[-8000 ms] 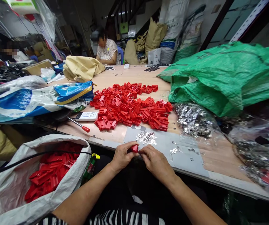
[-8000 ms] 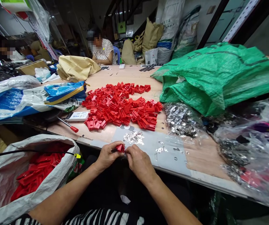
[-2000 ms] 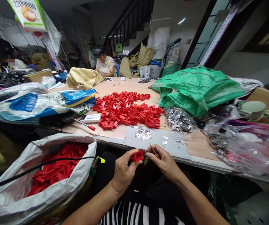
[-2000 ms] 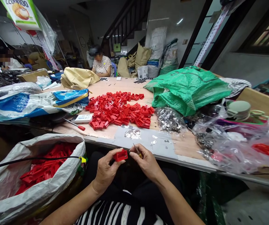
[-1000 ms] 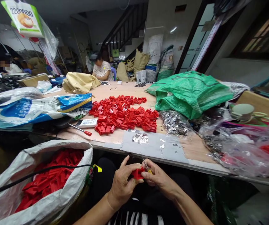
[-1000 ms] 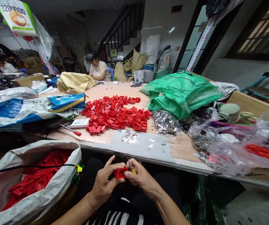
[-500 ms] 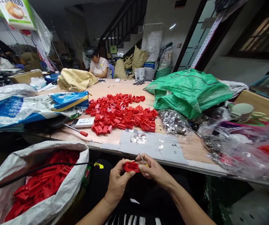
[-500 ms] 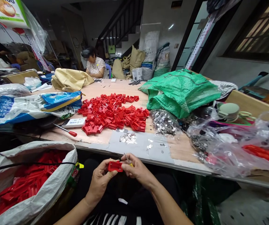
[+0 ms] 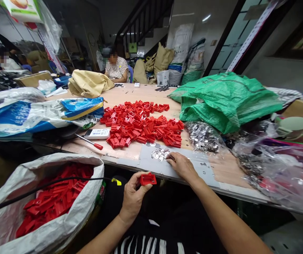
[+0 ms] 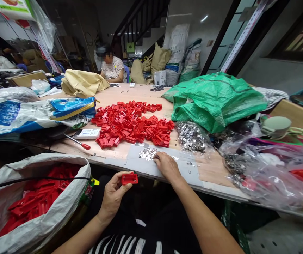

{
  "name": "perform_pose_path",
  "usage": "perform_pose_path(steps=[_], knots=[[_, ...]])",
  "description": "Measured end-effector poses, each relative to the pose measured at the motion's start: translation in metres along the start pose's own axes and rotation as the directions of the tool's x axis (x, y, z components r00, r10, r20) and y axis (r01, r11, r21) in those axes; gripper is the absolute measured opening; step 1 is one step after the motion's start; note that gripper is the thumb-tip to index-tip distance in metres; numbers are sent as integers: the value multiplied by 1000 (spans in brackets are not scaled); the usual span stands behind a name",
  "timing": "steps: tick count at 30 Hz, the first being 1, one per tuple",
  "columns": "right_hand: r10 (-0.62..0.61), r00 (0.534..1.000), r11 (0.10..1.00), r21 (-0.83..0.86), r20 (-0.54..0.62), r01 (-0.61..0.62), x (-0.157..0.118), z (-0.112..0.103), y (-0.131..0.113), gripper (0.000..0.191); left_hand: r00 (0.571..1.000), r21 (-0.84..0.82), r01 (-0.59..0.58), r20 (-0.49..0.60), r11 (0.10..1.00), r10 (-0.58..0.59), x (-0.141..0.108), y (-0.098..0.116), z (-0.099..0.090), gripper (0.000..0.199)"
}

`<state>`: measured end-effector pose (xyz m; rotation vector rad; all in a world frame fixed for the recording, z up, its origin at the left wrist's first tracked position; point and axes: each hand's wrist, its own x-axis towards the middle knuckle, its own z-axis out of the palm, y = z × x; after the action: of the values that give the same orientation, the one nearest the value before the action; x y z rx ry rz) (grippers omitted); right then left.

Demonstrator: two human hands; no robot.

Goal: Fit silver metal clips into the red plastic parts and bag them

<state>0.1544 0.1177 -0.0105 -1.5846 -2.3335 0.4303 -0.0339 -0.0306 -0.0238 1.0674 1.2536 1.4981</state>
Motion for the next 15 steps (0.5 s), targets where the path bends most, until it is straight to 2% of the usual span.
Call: perform_pose_path(steps=[10,15], knots=[[30,1000,998,-54,-1,-30,1,2,-3,3,996,-182,73,-37,981,-81,3,4,2,28],[3,1000,998,-61,11,-3,3,1,-3,3,995,-202,89,-31,975,-98,1,5,4,28]])
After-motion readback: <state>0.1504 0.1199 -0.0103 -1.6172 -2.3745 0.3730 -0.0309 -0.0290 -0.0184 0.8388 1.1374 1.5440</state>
